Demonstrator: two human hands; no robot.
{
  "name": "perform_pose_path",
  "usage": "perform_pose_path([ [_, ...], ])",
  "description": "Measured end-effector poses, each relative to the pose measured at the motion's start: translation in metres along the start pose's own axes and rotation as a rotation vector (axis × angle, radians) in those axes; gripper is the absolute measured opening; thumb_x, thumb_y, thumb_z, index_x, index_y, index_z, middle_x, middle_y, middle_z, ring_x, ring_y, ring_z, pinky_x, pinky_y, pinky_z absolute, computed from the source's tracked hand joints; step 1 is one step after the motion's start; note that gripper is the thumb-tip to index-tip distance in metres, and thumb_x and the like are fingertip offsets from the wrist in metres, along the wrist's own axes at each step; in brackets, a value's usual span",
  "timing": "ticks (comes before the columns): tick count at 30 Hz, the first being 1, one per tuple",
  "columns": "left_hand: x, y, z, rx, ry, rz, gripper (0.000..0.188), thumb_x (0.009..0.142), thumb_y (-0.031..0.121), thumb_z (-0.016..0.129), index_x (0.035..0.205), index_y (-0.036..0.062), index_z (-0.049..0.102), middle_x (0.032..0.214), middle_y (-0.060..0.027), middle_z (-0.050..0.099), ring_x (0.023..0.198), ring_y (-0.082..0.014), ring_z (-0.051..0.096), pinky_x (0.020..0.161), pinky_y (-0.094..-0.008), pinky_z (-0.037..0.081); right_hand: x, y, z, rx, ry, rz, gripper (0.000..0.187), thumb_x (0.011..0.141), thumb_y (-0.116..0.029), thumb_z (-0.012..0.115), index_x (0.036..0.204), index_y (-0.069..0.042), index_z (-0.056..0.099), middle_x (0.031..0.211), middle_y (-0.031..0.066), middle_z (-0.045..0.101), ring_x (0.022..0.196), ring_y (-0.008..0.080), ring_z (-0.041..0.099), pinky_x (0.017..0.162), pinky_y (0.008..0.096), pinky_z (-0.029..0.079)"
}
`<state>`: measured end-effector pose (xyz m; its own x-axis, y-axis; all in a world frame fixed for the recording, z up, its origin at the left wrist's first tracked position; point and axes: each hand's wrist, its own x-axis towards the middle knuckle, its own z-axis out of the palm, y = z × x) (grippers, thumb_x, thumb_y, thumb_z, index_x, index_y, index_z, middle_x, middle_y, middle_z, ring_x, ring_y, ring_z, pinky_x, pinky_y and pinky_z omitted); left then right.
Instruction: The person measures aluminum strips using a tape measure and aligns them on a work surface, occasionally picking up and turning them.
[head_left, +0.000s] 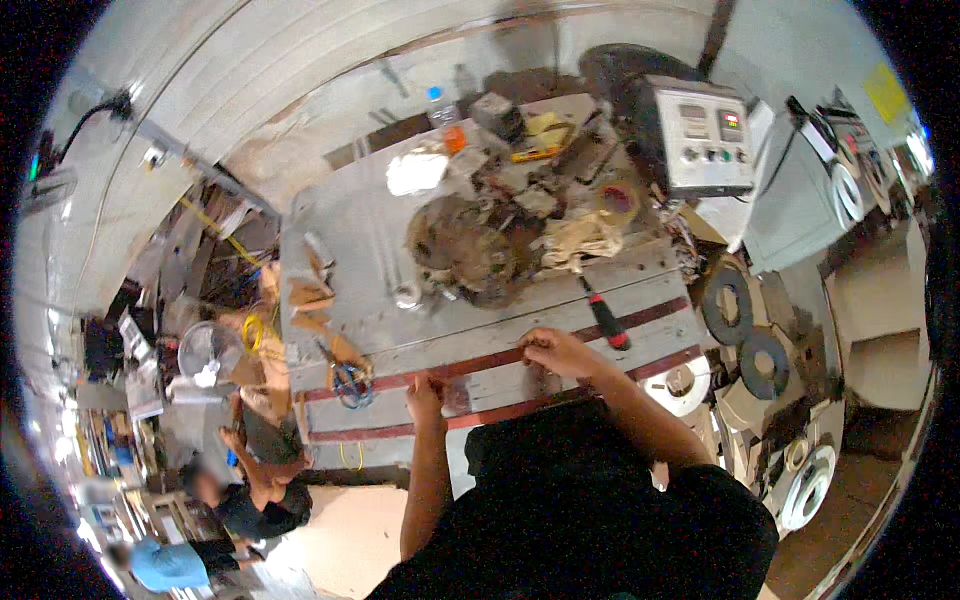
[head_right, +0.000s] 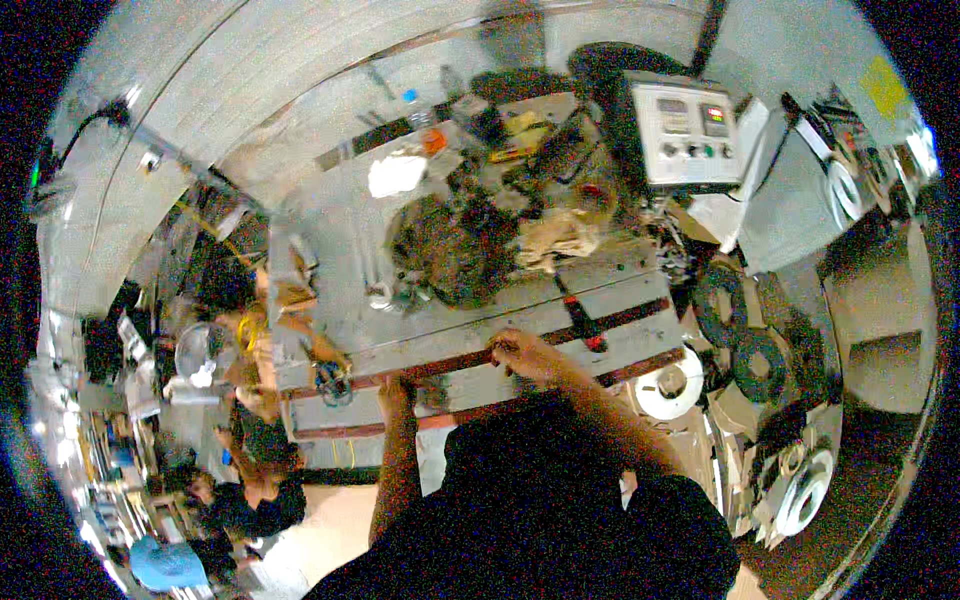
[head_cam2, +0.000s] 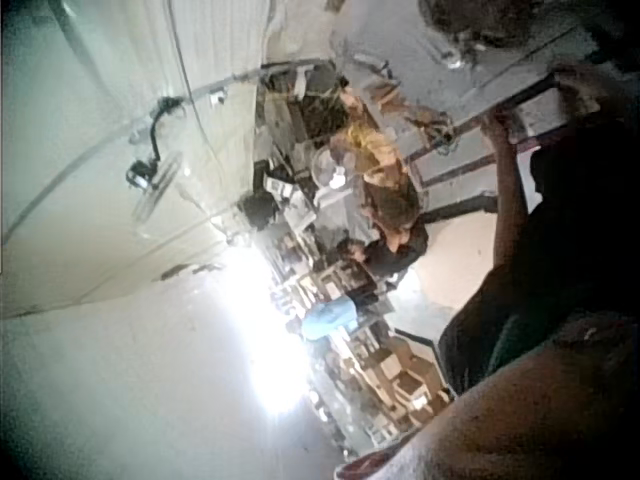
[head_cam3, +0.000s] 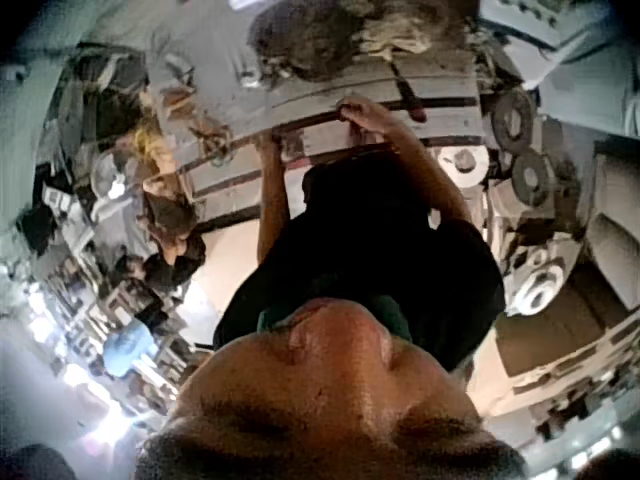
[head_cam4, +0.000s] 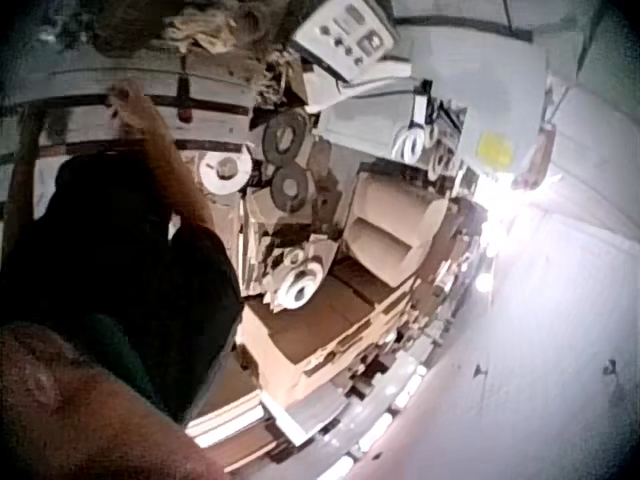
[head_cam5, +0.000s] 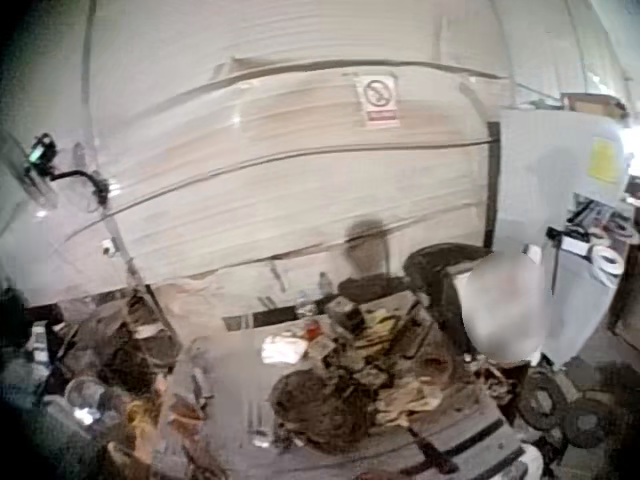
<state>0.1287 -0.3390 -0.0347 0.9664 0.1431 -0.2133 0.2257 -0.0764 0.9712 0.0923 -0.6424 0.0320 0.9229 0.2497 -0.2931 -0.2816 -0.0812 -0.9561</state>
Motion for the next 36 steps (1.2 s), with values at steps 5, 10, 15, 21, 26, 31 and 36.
perform_pose_path([
  [5,-0.047,0.046,0.01,-0.098,0.184,-0.2,0.031,0.09,0.022,0.043,0.064,0.0073,0.053,0.059,-0.0061,0.057,0.046,-0.0087,0.038,0.043,-0.0251,0.027,-0.014,-0.007,-0.173,-0.128,0.486,-0.132,0.02,0.09,-0.019,0.055,0.104,-0.006,0.061,0.094,0.0058,0.064,0.082,0.0153,0.059,0.072,0.0307,0.048],
  [10,-0.048,0.038,-0.019,0.047,0.353,0.073,0.029,0.09,0.026,0.053,0.07,0.005,0.058,0.062,-0.0052,0.059,0.049,-0.0082,0.038,0.045,-0.0262,0.029,-0.026,0.005,-0.385,-0.615,1.317,-0.309,0.047,0.089,-0.033,0.059,0.123,-0.003,0.05,0.111,0.0155,0.061,0.1,0.0275,0.058,0.085,0.0383,0.046],
  [15,-0.097,-0.061,-0.095,0.254,0.631,-0.269,0.03,0.086,0.026,0.059,0.072,0.0008,0.066,0.072,-0.009,0.066,0.069,-0.0148,0.055,0.063,-0.0314,0.044,-0.015,0.0,-0.453,-0.842,1.392,-0.402,0.046,0.089,-0.041,0.057,0.116,-0.003,0.059,0.11,0.0177,0.063,0.095,0.0316,0.062,0.079,0.0408,0.048],
  [21,-0.325,-0.229,-0.172,1.822,-0.376,-0.633,0.031,0.086,0.022,0.059,0.111,0.0042,0.06,0.105,-0.0108,0.063,0.094,-0.0245,0.059,0.08,-0.0372,0.05,-0.008,-0.048,-0.362,-0.656,1.582,-0.279,0.036,0.093,-0.031,0.052,0.119,-0.006,0.058,0.111,0.0129,0.064,0.096,0.0321,0.063,0.08,0.0388,0.049],
  [26,-0.329,-0.224,-0.153,1.497,-0.401,-0.952,0.038,0.089,0.035,0.056,0.113,0.0057,0.058,0.117,-0.0128,0.059,0.106,-0.0273,0.055,0.089,-0.0413,0.044,-0.012,-0.06,-0.351,-0.735,1.518,-0.309,0.032,0.092,-0.018,0.05,0.123,-0.018,0.058,0.117,0.0094,0.063,0.103,0.0287,0.061,0.083,0.0367,0.048],
  [31,-0.295,-0.221,-0.164,1.152,0.063,-0.722,0.032,0.086,0.031,0.056,0.096,0.001,0.06,0.096,-0.013,0.062,0.084,-0.0258,0.059,0.075,-0.0403,0.048,-0.009,-0.038,-0.377,-0.864,1.443,-0.311,0.037,0.088,-0.024,0.056,0.125,-0.02,0.056,0.115,0.0098,0.064,0.1,0.0287,0.062,0.081,0.0398,0.048],
  [36,-0.133,-0.091,-0.099,0.208,0.582,-0.489,0.03,0.083,0.02,0.05,0.09,-0.0047,0.064,0.076,-0.0148,0.069,0.07,-0.023,0.064,0.063,-0.0344,0.05,-0.015,-0.022,-0.397,-0.881,1.49,-0.232,0.045,0.086,-0.036,0.055,0.127,-0.018,0.055,0.11,0.0118,0.065,0.096,0.0309,0.062,0.079,0.0415,0.047],
])
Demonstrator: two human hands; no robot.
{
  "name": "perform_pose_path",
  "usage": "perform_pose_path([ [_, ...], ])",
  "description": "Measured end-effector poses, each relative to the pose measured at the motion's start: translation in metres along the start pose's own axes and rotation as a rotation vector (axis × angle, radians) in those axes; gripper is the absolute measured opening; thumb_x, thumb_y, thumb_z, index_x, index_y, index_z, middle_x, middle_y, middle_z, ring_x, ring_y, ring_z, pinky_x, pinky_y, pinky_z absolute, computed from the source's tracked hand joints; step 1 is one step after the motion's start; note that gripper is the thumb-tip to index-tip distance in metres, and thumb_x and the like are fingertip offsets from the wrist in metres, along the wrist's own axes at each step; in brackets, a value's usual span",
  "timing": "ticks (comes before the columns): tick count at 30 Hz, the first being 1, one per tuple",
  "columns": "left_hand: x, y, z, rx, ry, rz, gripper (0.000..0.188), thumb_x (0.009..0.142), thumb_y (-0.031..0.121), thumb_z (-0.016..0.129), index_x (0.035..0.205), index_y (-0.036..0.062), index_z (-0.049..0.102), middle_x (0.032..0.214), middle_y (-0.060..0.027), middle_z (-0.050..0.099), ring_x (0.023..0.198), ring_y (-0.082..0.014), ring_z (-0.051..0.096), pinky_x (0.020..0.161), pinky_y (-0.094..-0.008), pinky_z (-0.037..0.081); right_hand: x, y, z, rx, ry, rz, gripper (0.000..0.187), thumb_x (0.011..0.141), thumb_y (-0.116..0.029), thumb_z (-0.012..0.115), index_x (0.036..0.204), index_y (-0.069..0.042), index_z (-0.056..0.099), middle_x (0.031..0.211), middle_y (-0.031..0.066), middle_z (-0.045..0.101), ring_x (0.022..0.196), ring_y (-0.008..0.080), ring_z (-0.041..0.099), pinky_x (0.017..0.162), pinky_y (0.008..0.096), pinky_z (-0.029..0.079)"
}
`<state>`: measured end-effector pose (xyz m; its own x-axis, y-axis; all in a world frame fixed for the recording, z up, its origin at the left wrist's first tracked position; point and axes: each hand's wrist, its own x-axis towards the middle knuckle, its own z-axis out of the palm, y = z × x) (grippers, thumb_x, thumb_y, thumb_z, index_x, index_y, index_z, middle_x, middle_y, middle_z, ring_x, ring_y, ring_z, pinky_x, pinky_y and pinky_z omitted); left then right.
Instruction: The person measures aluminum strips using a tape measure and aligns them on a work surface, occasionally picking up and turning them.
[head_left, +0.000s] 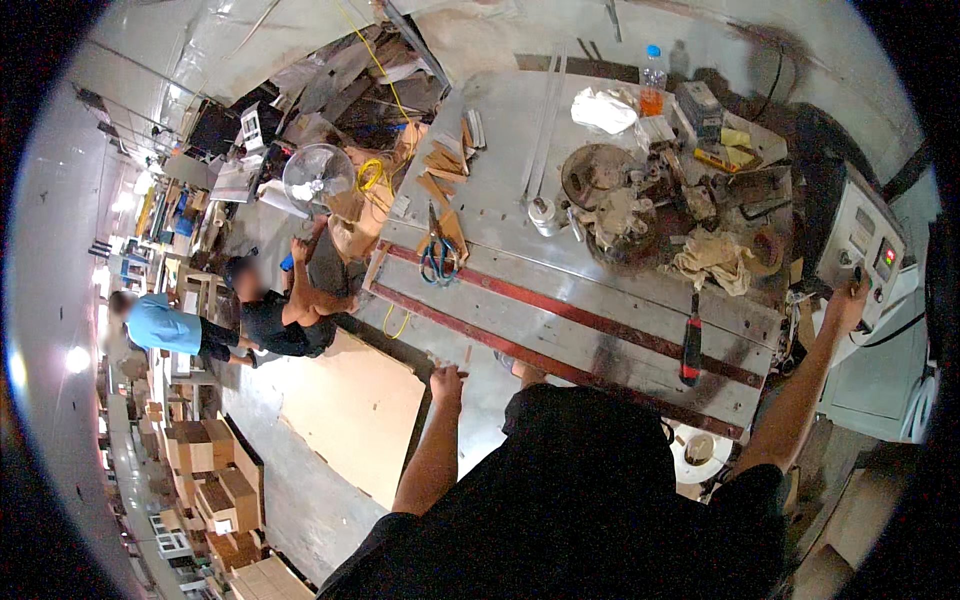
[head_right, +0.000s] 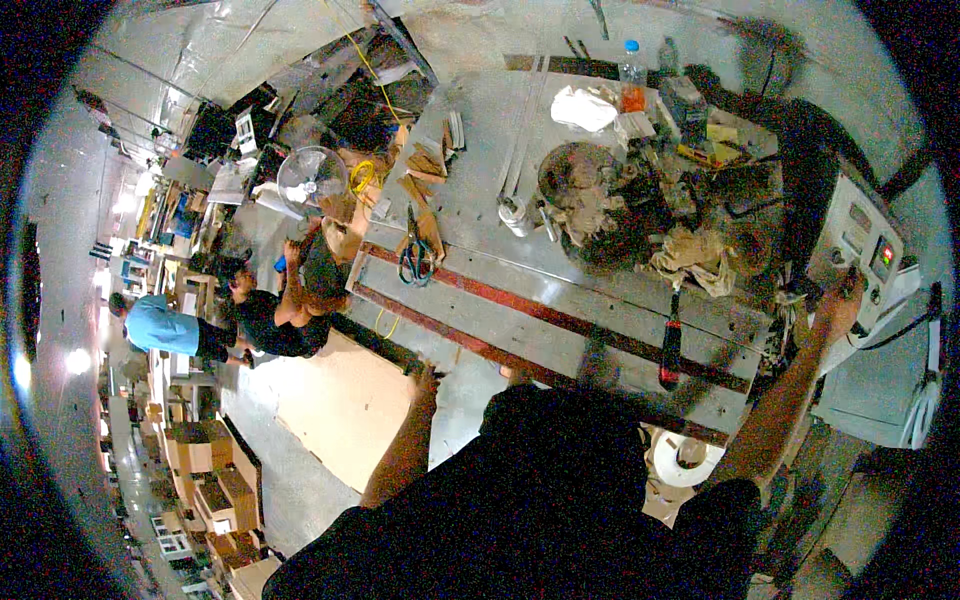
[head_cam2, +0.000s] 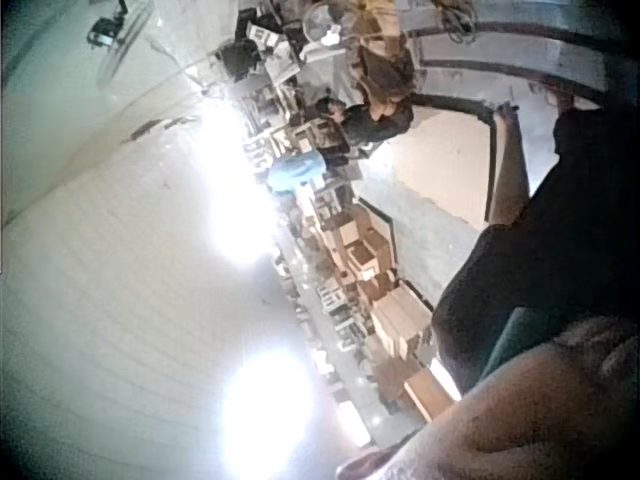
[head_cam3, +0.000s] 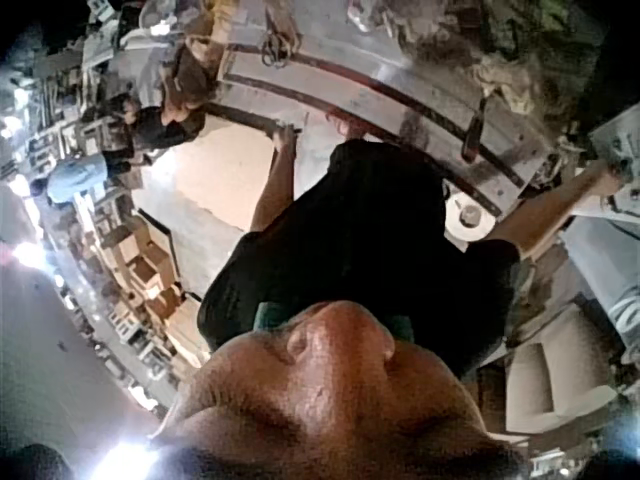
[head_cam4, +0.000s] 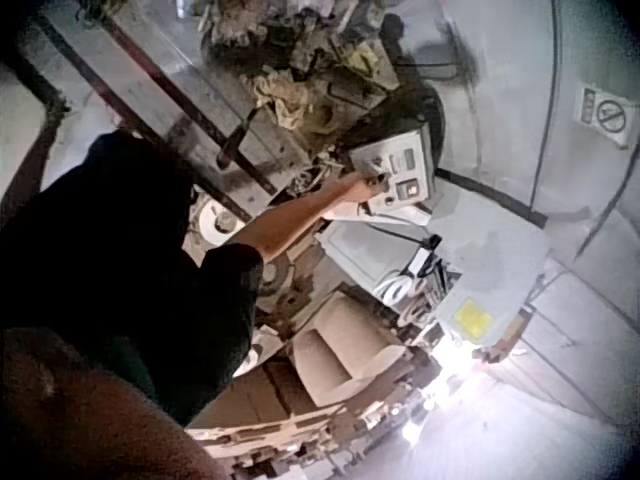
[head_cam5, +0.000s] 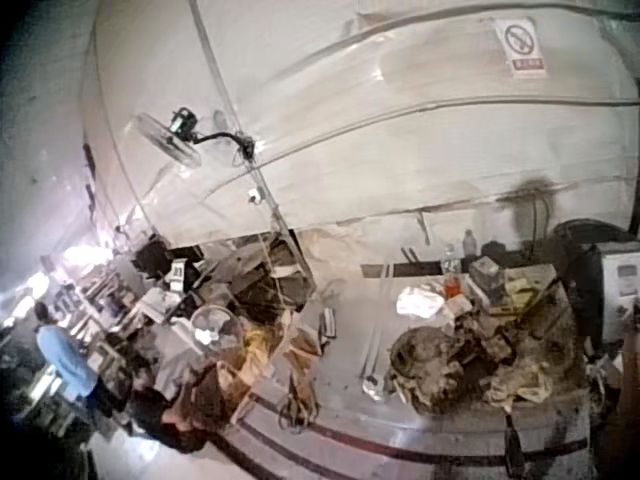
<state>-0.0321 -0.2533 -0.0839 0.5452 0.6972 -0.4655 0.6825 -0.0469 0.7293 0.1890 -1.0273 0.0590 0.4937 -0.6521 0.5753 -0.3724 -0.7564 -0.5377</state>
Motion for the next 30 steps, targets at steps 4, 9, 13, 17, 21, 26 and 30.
perform_pose_path([
  [4,0.02,0.001,0.002,0.118,-0.001,0.138,0.036,0.086,0.027,0.045,0.091,-0.0032,0.064,0.077,-0.0148,0.07,0.072,-0.0263,0.066,0.065,-0.0376,0.05,-0.009,-0.018,0.01,0.143,-0.086,-0.024,0.049,0.086,-0.029,0.052,0.132,-0.013,0.049,0.113,0.0155,0.062,0.1,0.0363,0.059,0.081,0.0435,0.046],
  [9,0.034,-0.062,-0.01,0.694,-0.17,0.39,0.04,0.087,0.033,0.042,0.083,0.0014,0.066,0.078,-0.0132,0.069,0.072,-0.0279,0.067,0.067,-0.0398,0.051,0.006,0.005,0.016,-0.023,-0.082,-0.109,0.053,0.087,-0.027,0.052,0.135,-0.006,0.044,0.125,0.0175,0.055,0.107,0.0337,0.057,0.089,0.0393,0.044],
  [13,0.006,-0.095,-0.018,0.402,-0.351,-0.161,0.032,0.087,0.03,0.049,0.086,0.0027,0.065,0.078,-0.0141,0.068,0.075,-0.0284,0.066,0.07,-0.0388,0.053,0.006,0.012,0.012,0.339,-0.209,0.017,0.054,0.087,-0.016,0.056,0.138,-0.005,0.041,0.129,0.0133,0.054,0.112,0.026,0.054,0.092,0.0334,0.042],
  [17,0.013,-0.161,-0.045,0.331,-0.204,-0.187,0.035,0.086,0.029,0.055,0.109,0.0021,0.055,0.103,-0.0178,0.061,0.096,-0.0294,0.061,0.083,-0.0405,0.05,0.003,0.013,0.02,0.233,-0.161,0.026,0.055,0.086,-0.015,0.056,0.139,-0.008,0.041,0.118,0.0099,0.058,0.106,0.0256,0.055,0.091,0.0336,0.042],
  [21,0.006,-0.185,-0.04,0.35,0.019,-0.018,0.048,0.086,0.029,0.058,0.126,0.004,0.048,0.113,-0.0198,0.06,0.103,-0.0335,0.059,0.088,-0.0419,0.048,0.0,0.002,0.014,0.167,-0.184,0.062,0.055,0.085,-0.026,0.058,0.136,-0.009,0.045,0.117,0.0098,0.059,0.104,0.0265,0.057,0.088,0.0341,0.043],
  [26,-0.001,-0.11,-0.024,0.196,0.184,0.172,0.027,0.086,0.024,0.05,0.081,0.0001,0.063,0.077,-0.019,0.065,0.077,-0.0343,0.063,0.069,-0.0435,0.048,0.008,0.029,0.017,0.214,-0.116,-0.087,0.056,0.084,-0.027,0.057,0.135,-0.007,0.045,0.115,0.0098,0.061,0.105,0.0269,0.058,0.088,0.0349,0.043],
  [30,0.011,-0.052,-0.01,-0.227,0.205,0.306,0.029,0.087,0.024,0.051,0.075,-0.0004,0.06,0.071,-0.0203,0.063,0.063,-0.0318,0.06,0.058,-0.0418,0.046,-0.005,-0.025,0.005,0.027,-0.26,0.036,0.054,0.086,-0.024,0.055,0.135,-0.005,0.044,0.119,0.0116,0.06,0.11,0.0257,0.057,0.09,0.033,0.043],
])
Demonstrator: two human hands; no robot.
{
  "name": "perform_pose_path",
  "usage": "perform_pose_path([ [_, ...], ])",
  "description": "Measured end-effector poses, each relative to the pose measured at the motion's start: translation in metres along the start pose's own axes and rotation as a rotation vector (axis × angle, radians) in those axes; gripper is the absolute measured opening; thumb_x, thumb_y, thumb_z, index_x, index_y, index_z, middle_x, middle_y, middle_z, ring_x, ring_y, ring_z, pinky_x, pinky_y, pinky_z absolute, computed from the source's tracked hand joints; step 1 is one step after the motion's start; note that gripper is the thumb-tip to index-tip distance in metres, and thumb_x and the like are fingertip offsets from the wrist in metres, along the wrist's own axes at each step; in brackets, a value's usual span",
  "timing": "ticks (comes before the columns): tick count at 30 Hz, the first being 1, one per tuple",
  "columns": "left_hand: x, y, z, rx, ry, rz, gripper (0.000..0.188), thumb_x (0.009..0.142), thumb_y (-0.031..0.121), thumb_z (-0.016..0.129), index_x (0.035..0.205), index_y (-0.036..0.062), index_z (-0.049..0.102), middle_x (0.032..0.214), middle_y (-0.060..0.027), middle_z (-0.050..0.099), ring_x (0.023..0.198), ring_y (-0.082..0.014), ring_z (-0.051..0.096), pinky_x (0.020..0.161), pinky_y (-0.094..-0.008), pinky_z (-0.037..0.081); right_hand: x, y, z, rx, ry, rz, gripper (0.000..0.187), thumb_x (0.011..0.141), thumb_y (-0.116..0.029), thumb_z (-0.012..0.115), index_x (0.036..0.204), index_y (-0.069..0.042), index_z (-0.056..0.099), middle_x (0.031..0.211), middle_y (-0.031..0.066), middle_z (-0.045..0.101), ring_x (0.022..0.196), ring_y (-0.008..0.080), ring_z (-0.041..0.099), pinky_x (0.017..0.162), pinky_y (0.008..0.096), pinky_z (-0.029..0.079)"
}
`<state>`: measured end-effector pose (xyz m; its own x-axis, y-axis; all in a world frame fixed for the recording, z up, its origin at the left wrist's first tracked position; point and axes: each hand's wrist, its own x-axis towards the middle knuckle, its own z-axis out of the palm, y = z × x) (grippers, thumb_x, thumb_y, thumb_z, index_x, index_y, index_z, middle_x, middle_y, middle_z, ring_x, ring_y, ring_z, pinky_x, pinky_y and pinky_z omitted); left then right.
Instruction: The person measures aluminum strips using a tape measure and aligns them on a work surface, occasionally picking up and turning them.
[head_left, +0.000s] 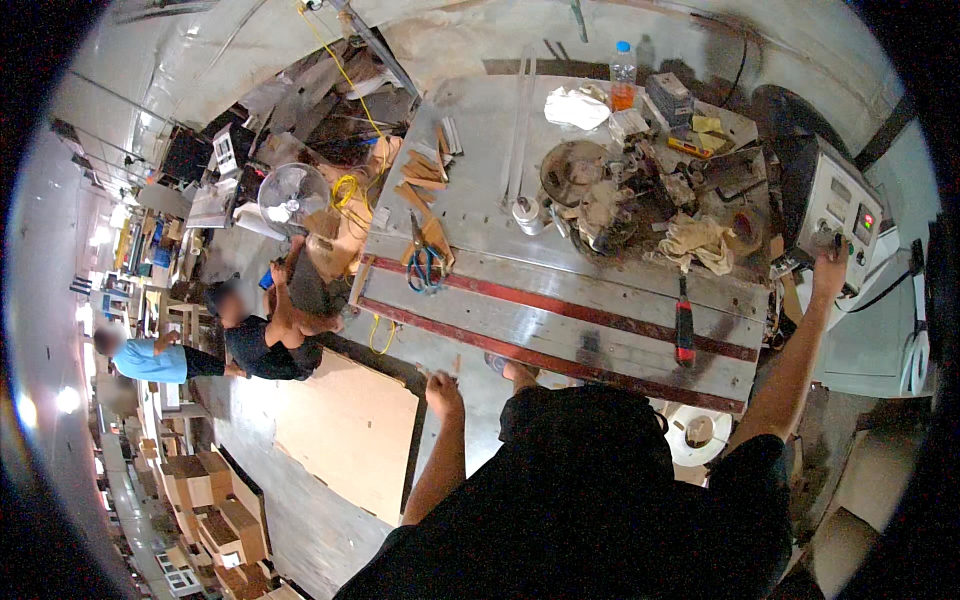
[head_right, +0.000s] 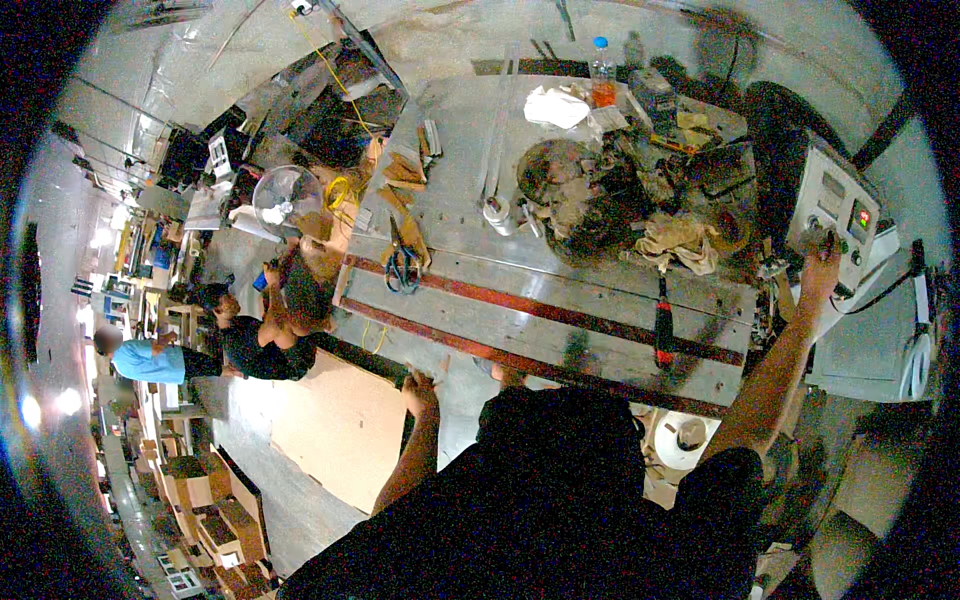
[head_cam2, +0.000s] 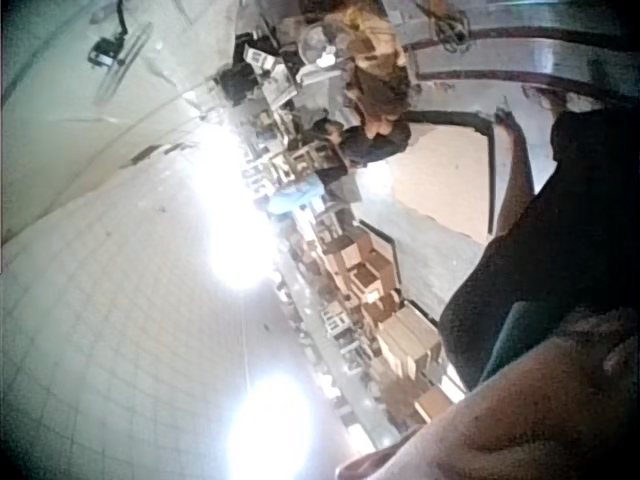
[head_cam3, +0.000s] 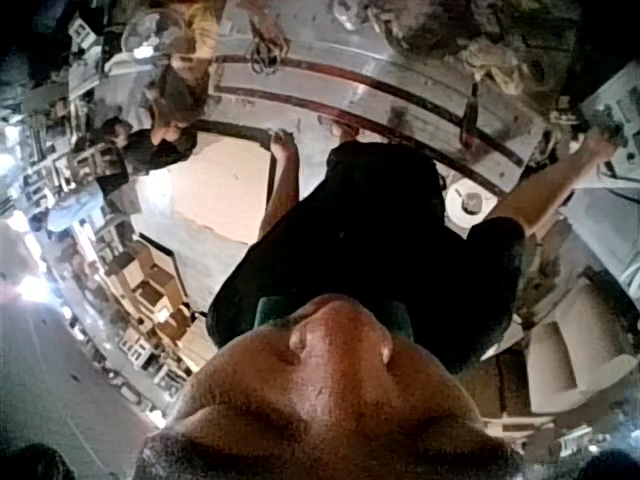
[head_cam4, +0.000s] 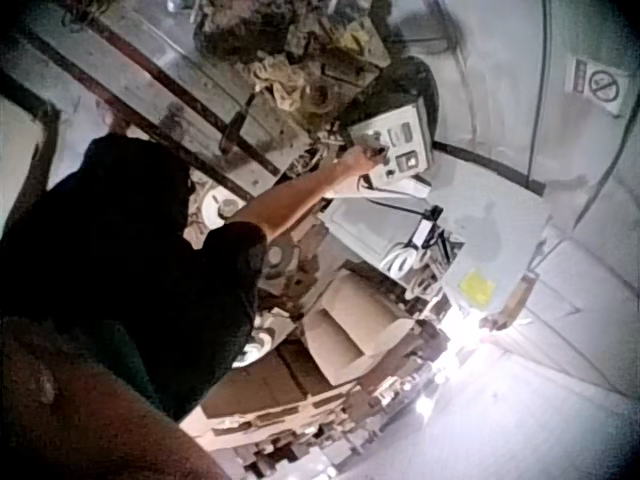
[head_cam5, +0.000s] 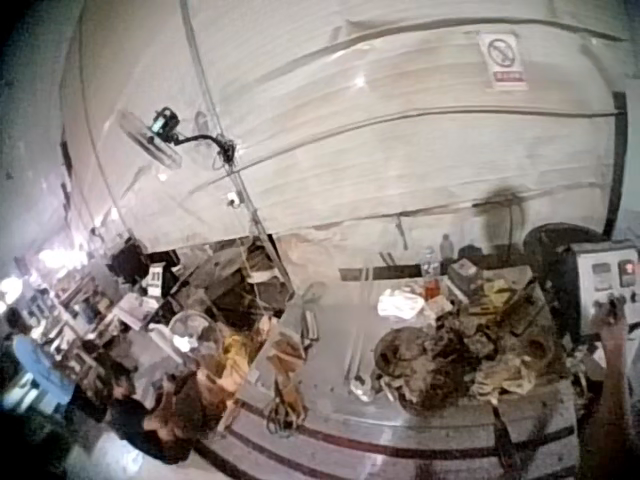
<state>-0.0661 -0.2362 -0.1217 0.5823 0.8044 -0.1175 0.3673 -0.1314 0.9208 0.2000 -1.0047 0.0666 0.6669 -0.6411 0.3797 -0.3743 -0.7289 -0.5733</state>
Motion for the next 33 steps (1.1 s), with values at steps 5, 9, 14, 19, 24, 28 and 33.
perform_pose_path([
  [5,0.012,0.161,0.089,0.357,-0.162,0.511,0.02,0.088,0.022,0.061,0.088,0.0026,0.065,0.08,-0.0155,0.065,0.068,-0.0251,0.063,0.061,-0.035,0.049,0.007,0.029,-0.001,0.206,0.055,-0.092,0.059,0.085,-0.029,0.054,0.137,-0.005,0.041,0.121,0.0157,0.058,0.111,0.0317,0.055,0.092,0.0364,0.042],
  [9,0.036,0.186,0.144,0.246,-0.385,0.615,0.02,0.086,0.019,0.063,0.1,0.0057,0.066,0.09,-0.0135,0.067,0.079,-0.027,0.066,0.067,-0.0361,0.052,0.012,0.034,0.002,-0.008,0.037,-0.095,0.057,0.086,-0.022,0.051,0.139,-0.006,0.038,0.128,0.0176,0.054,0.117,0.0342,0.053,0.094,0.0385,0.042],
  [14,0.04,0.204,0.194,0.396,-0.501,0.603,0.029,0.088,0.032,0.061,0.103,0.0078,0.067,0.093,-0.0162,0.067,0.083,-0.0282,0.065,0.073,-0.037,0.051,-0.006,-0.005,-0.015,0.212,-0.033,-0.046,0.058,0.084,-0.015,0.051,0.14,-0.01,0.038,0.13,0.0183,0.053,0.118,0.0344,0.052,0.095,0.0381,0.042],
  [19,0.029,0.212,0.22,0.475,-0.54,0.57,0.024,0.086,0.028,0.062,0.1,0.0103,0.069,0.092,-0.0144,0.067,0.086,-0.0295,0.065,0.074,-0.0386,0.051,-0.007,-0.009,-0.017,0.248,-0.025,0.079,0.058,0.083,-0.015,0.057,0.138,-0.01,0.041,0.129,0.0181,0.054,0.117,0.0316,0.054,0.094,0.0364,0.043],
  [24,0.026,0.22,0.237,0.555,-0.495,0.633,0.025,0.085,0.031,0.062,0.099,0.0113,0.07,0.089,-0.014,0.068,0.083,-0.03,0.066,0.072,-0.0392,0.051,-0.005,0.006,-0.017,0.317,-0.011,0.059,0.06,0.082,-0.018,0.062,0.138,-0.009,0.042,0.132,0.0164,0.052,0.12,0.0279,0.052,0.095,0.035,0.042],
  [28,0.021,0.227,0.236,0.585,-0.483,0.694,0.024,0.085,0.032,0.062,0.099,0.0136,0.07,0.088,-0.0118,0.068,0.082,-0.031,0.066,0.071,-0.04,0.051,-0.015,-0.012,-0.027,0.391,-0.041,0.084,0.061,0.081,-0.015,0.063,0.138,-0.009,0.041,0.134,0.0142,0.051,0.121,0.0257,0.051,0.097,0.0335,0.041],
  [33,0.022,0.224,0.236,0.547,-0.516,0.605,0.023,0.084,0.032,0.063,0.099,0.0157,0.071,0.093,-0.0085,0.068,0.085,-0.0298,0.065,0.073,-0.0394,0.05,-0.005,0.011,-0.018,0.284,0.002,0.047,0.06,0.082,-0.01,0.061,0.139,-0.01,0.041,0.135,0.0122,0.049,0.122,0.0264,0.049,0.098,0.0328,0.04],
])
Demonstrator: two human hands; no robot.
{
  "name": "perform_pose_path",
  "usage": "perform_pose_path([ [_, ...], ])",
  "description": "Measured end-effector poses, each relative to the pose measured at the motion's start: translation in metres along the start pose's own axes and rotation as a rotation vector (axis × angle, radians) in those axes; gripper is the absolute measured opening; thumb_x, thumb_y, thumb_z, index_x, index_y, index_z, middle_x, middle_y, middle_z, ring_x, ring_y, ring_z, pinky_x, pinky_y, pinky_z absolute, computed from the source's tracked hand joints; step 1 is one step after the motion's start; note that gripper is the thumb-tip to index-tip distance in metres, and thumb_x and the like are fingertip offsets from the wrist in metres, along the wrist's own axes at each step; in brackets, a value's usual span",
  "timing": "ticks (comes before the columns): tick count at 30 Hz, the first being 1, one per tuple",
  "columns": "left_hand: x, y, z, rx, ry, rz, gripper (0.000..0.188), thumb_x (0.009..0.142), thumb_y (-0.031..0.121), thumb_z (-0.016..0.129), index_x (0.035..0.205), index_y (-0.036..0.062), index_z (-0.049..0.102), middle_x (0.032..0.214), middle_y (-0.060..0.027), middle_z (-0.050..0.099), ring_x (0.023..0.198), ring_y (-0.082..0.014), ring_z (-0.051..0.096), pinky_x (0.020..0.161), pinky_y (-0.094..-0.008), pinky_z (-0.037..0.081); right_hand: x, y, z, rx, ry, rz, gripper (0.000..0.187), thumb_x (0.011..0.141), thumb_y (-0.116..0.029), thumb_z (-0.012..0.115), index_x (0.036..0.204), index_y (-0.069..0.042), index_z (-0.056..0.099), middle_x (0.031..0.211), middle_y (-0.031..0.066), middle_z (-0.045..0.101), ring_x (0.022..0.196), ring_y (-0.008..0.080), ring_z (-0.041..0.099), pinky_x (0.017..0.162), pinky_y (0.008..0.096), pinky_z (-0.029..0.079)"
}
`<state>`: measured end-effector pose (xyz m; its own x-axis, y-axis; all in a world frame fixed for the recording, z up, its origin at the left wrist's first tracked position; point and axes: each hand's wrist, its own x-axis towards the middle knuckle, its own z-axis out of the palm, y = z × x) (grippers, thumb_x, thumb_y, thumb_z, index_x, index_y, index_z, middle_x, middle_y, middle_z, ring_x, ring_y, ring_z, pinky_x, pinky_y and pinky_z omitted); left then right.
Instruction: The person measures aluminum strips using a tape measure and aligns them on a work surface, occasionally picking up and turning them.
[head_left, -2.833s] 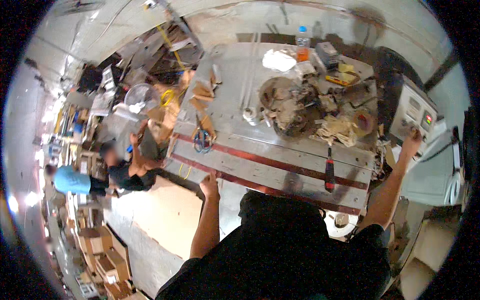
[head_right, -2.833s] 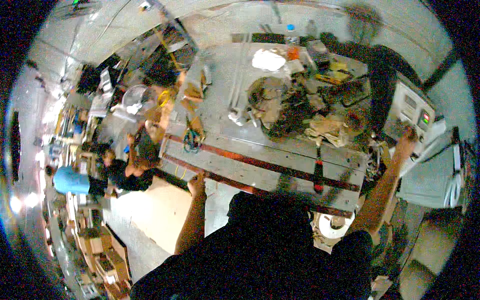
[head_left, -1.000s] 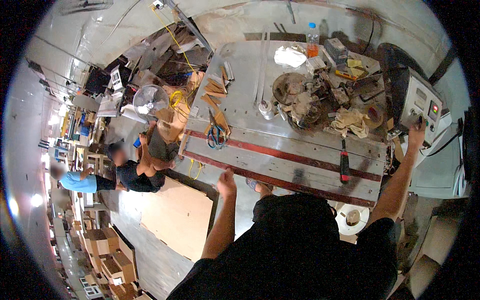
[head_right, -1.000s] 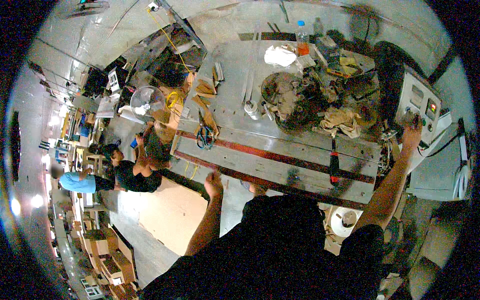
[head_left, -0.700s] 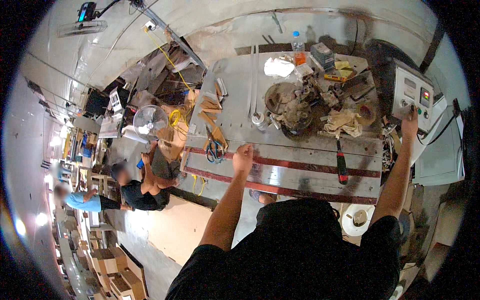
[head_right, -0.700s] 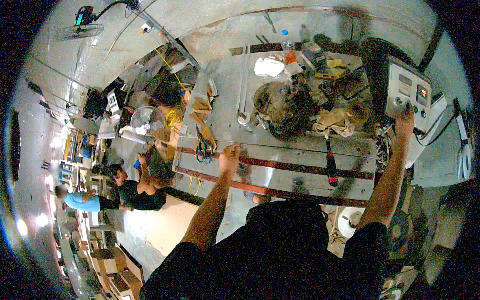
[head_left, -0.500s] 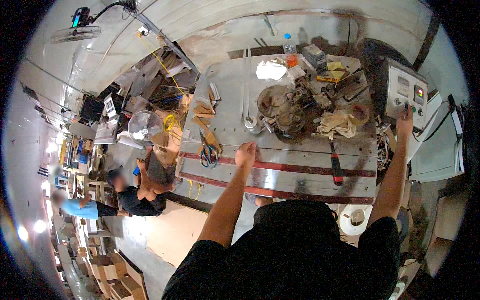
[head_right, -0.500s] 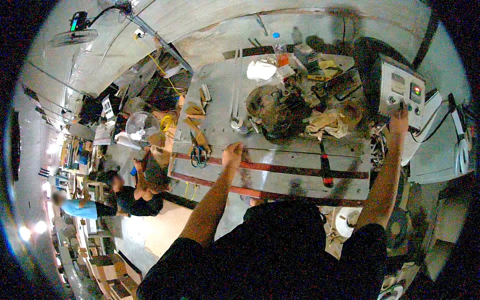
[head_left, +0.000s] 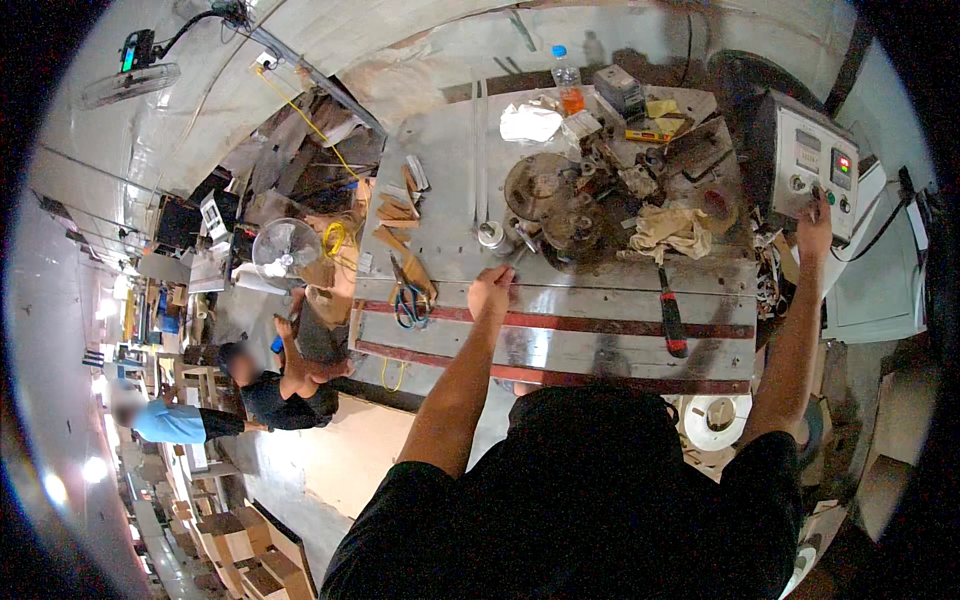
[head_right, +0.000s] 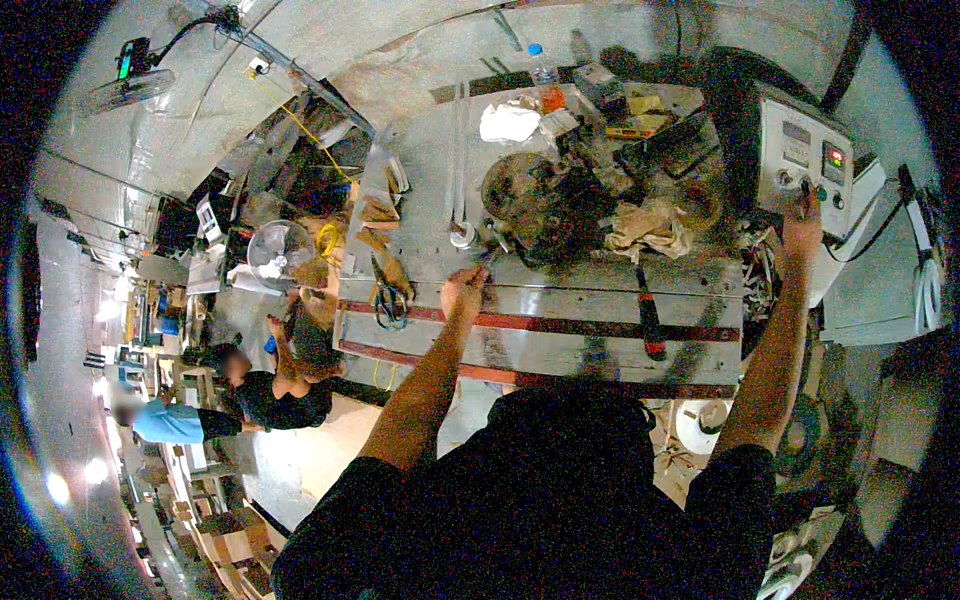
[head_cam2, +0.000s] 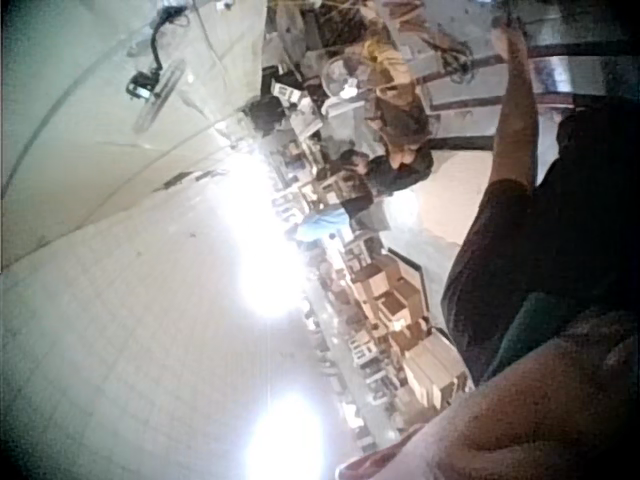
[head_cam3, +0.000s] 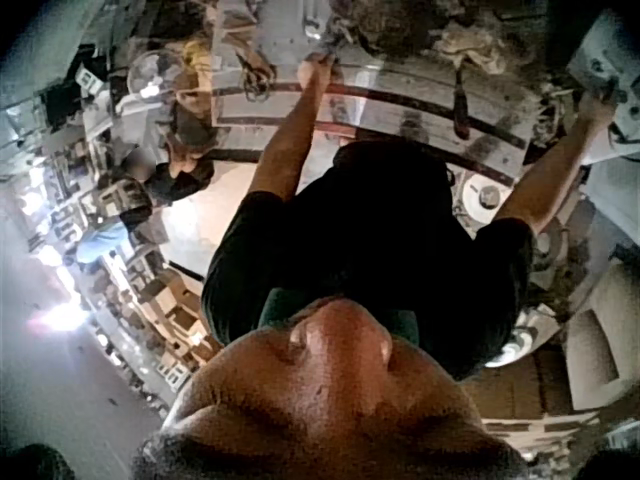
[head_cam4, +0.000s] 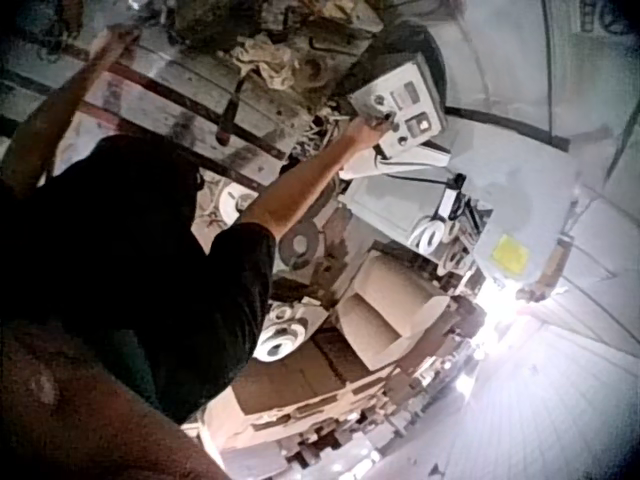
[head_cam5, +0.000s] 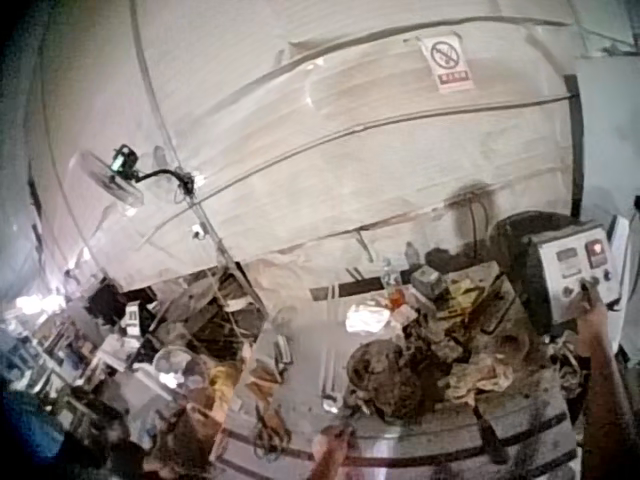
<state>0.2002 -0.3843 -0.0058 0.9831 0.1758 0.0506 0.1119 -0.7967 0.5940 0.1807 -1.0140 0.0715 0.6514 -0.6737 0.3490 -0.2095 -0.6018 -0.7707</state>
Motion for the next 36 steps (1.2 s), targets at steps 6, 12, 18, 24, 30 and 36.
perform_pose_path([
  [6,-0.001,-0.013,-0.002,0.102,0.008,-0.023,0.024,0.083,0.035,0.064,0.099,0.0178,0.071,0.093,-0.0077,0.067,0.085,-0.0297,0.064,0.073,-0.0395,0.05,-0.011,-0.032,-0.004,0.016,-0.05,0.111,0.06,0.084,-0.012,0.058,0.141,-0.013,0.039,0.135,0.0169,0.048,0.126,0.0274,0.047,0.1,0.034,0.039],
  [12,-0.02,-0.014,-0.018,0.116,0.052,-0.08,0.026,0.083,0.036,0.063,0.098,0.0163,0.071,0.094,-0.0083,0.068,0.087,-0.0305,0.064,0.074,-0.0396,0.051,-0.029,-0.077,-0.007,0.117,-0.055,0.249,0.058,0.086,-0.015,0.054,0.142,-0.013,0.037,0.138,0.0168,0.046,0.129,0.0277,0.044,0.102,0.0343,0.036],
  [18,-0.034,-0.034,-0.032,0.146,0.103,-0.084,0.028,0.083,0.041,0.063,0.099,0.0189,0.07,0.098,-0.0093,0.068,0.088,-0.0317,0.065,0.073,-0.04,0.051,-0.01,-0.023,0.003,0.116,-0.038,-0.001,0.057,0.086,-0.013,0.052,0.141,-0.012,0.037,0.14,0.0158,0.044,0.128,0.0281,0.045,0.102,0.034,0.036],
  [24,-0.048,-0.034,-0.051,0.147,0.106,-0.121,0.022,0.085,0.032,0.061,0.099,0.0175,0.07,0.096,-0.0078,0.068,0.086,-0.0298,0.065,0.073,-0.0389,0.051,-0.001,-0.008,0.002,-0.141,-0.003,0.022,0.052,0.086,-0.006,0.048,0.138,-0.014,0.043,0.108,0.0091,0.058,0.096,0.0214,0.056,0.086,0.0262,0.04],
  [30,-0.051,-0.053,-0.056,0.175,0.207,-0.069,0.024,0.084,0.035,0.061,0.098,0.0173,0.071,0.091,-0.0101,0.068,0.082,-0.0302,0.066,0.07,-0.0394,0.051,0.021,0.036,-0.001,-0.026,0.009,-0.136,0.05,0.088,-0.013,0.051,0.137,-0.013,0.044,0.101,0.0085,0.058,0.09,0.0211,0.056,0.083,0.0261,0.041],
  [36,-0.057,-0.082,-0.067,0.154,0.228,-0.147,0.024,0.084,0.037,0.06,0.093,0.0172,0.07,0.085,-0.0109,0.068,0.078,-0.0334,0.065,0.067,-0.0424,0.051,0.016,0.018,0.004,-0.036,-0.044,-0.121,0.049,0.088,-0.011,0.055,0.135,-0.007,0.043,0.122,0.0127,0.054,0.114,0.0237,0.05,0.096,0.0312,0.039],
])
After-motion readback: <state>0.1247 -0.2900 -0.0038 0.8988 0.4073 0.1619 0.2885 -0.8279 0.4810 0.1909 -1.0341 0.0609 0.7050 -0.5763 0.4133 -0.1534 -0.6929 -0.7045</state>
